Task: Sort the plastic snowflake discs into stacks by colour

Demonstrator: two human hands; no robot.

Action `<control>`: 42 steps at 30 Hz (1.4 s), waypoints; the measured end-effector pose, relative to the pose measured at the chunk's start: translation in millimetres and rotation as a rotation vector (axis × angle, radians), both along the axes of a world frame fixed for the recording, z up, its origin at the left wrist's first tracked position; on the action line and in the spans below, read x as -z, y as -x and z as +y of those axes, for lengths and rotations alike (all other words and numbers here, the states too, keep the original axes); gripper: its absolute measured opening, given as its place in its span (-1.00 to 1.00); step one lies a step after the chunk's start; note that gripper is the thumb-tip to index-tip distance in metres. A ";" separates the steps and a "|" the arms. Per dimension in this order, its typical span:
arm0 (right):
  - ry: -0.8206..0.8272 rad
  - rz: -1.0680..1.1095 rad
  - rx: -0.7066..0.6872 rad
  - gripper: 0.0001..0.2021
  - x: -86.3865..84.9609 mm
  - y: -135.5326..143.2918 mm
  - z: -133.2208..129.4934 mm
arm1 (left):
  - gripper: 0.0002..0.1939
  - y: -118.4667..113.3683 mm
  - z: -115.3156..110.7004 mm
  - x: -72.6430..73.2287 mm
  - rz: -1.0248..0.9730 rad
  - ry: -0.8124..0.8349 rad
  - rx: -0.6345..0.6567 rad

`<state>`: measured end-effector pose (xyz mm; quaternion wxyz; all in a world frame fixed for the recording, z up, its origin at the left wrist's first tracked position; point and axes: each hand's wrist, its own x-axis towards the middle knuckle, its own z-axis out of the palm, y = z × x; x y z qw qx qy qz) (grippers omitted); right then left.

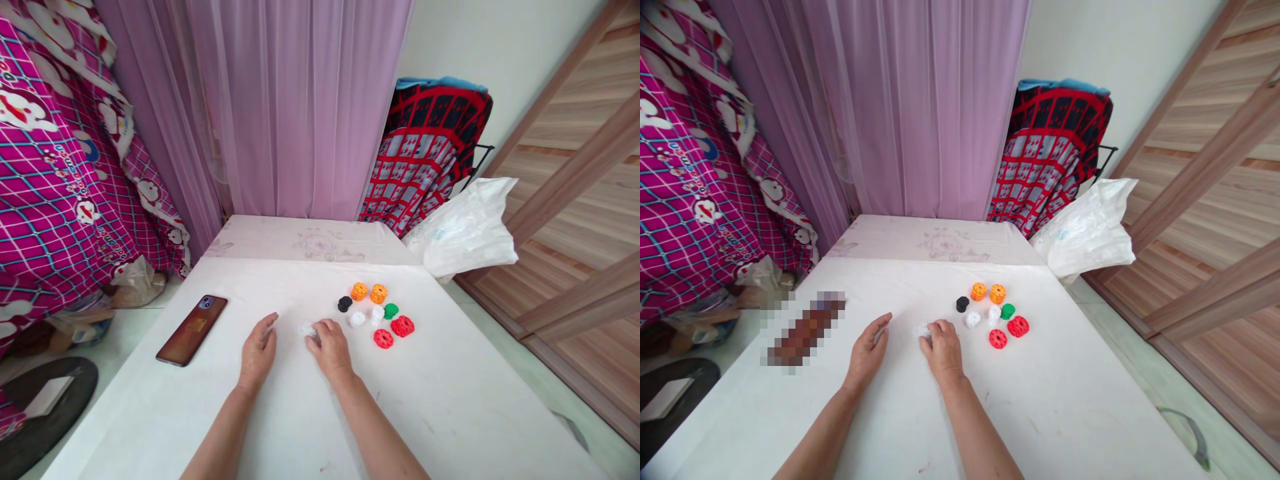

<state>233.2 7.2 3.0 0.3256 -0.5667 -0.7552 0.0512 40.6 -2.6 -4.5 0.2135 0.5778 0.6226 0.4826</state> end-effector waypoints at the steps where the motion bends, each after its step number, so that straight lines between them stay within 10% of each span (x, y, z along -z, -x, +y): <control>1: 0.007 -0.012 0.014 -0.87 0.1 1.3 0.6 | -0.63 0.0 -0.2 -0.1 0.001 0.002 0.001; 19: -0.097 -0.136 0.344 -0.84 -45.5 -97.5 12.6 | -0.62 2.3 0.9 -1.1 0.042 -0.003 0.022; 29: -0.121 -0.149 0.317 -0.78 -47.8 -89.2 10.2 | -0.63 2.5 -0.3 -2.6 0.050 -0.002 0.029; 36: 0.013 -0.041 -0.059 -0.79 -40.1 -23.6 -2.5 | -0.64 1.3 0.8 -1.8 0.023 -0.002 0.006; 42: 0.140 -0.063 -0.065 -0.72 -21.2 2.6 10.2 | -0.64 1.5 1.1 -1.4 0.037 0.001 0.021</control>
